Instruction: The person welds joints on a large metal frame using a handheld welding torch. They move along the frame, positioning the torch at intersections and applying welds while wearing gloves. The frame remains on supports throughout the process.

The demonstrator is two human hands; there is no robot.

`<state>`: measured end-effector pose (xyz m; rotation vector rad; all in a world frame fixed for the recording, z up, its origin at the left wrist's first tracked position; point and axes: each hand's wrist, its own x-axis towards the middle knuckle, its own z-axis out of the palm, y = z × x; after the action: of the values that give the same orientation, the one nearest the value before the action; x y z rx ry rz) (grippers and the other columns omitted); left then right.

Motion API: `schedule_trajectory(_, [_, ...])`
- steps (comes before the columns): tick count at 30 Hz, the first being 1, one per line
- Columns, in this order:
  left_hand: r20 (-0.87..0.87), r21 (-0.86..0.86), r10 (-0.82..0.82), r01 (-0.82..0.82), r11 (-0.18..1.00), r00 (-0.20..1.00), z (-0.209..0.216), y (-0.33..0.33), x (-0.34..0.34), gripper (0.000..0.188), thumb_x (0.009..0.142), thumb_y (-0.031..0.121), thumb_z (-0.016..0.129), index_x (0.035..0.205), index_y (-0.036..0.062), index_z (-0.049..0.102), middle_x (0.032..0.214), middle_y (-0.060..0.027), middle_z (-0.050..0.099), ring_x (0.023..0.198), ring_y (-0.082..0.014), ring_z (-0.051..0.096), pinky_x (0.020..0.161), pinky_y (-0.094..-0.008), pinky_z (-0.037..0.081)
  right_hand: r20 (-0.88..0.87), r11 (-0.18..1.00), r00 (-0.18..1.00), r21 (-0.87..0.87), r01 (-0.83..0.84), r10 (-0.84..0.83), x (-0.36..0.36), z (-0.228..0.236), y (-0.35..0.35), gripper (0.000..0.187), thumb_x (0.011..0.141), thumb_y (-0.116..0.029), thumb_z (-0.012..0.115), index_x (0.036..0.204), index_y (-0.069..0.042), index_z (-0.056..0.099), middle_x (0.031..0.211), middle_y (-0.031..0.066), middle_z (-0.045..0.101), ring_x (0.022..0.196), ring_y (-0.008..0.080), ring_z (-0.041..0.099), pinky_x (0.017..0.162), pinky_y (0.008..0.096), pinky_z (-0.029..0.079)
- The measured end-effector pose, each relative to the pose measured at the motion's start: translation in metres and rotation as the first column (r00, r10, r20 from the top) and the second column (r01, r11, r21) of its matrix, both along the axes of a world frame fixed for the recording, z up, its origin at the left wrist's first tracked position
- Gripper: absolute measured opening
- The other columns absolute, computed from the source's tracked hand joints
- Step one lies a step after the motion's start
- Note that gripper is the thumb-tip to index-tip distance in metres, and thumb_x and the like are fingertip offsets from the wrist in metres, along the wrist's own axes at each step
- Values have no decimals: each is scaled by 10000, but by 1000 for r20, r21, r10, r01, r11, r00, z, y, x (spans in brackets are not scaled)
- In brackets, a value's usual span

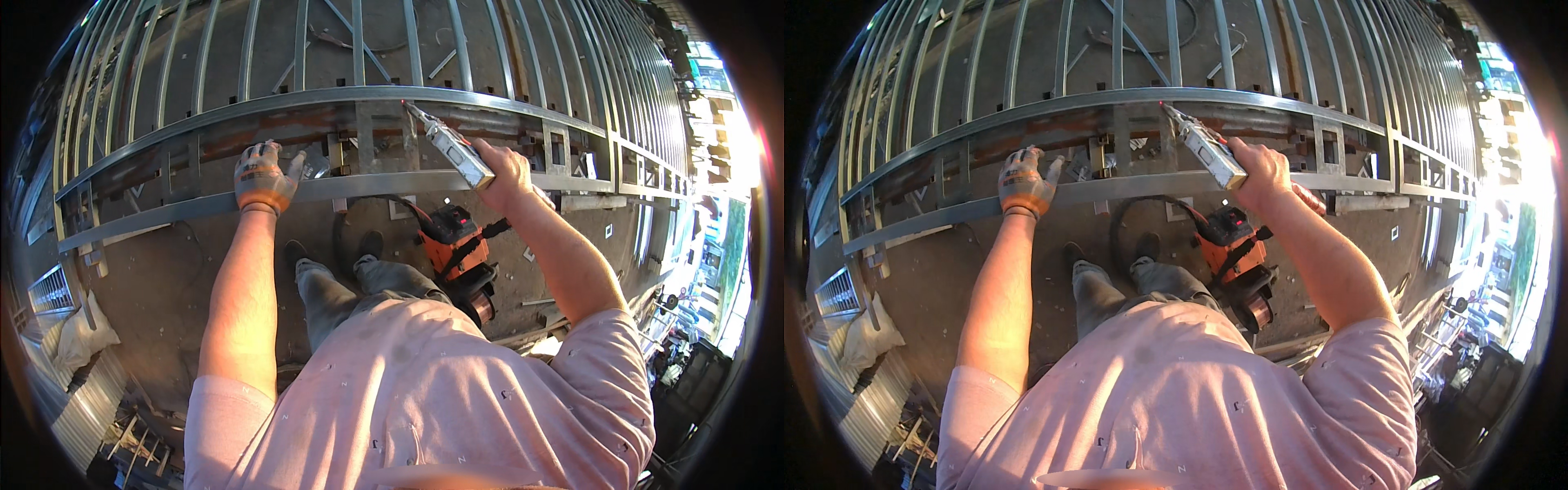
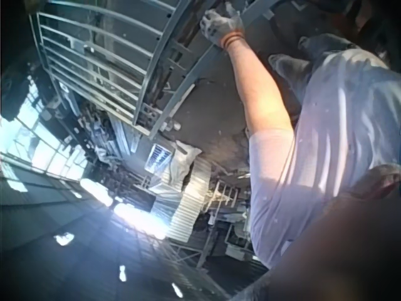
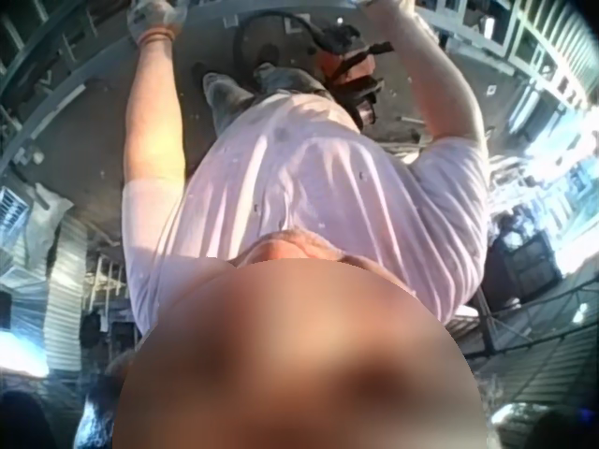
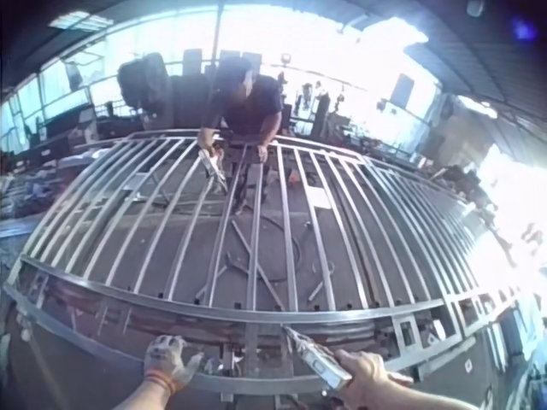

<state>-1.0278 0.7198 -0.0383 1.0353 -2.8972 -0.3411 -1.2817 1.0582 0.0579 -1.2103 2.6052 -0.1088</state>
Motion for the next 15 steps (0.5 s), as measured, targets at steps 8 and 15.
schedule_trajectory(8, [-24,14,8,-8,1000,1000,-1,0,0,494,953,515,763,1205,90,752,1279,-141,746,1262,-368,662,1078,-494,542,-23,998,1000,54,8,-7,0,-2,1,325,854,-296,770,1101,-128,641,992,143,772,983,420,736,828,548,570])
schedule_trajectory(15, [-21,-16,11,-11,1000,1000,0,2,-1,492,951,527,756,1177,90,760,1260,-133,754,1239,-367,672,1069,-495,545,-35,999,999,37,5,-4,0,-3,2,350,886,-258,719,1219,-163,668,988,166,772,977,443,732,825,565,574])
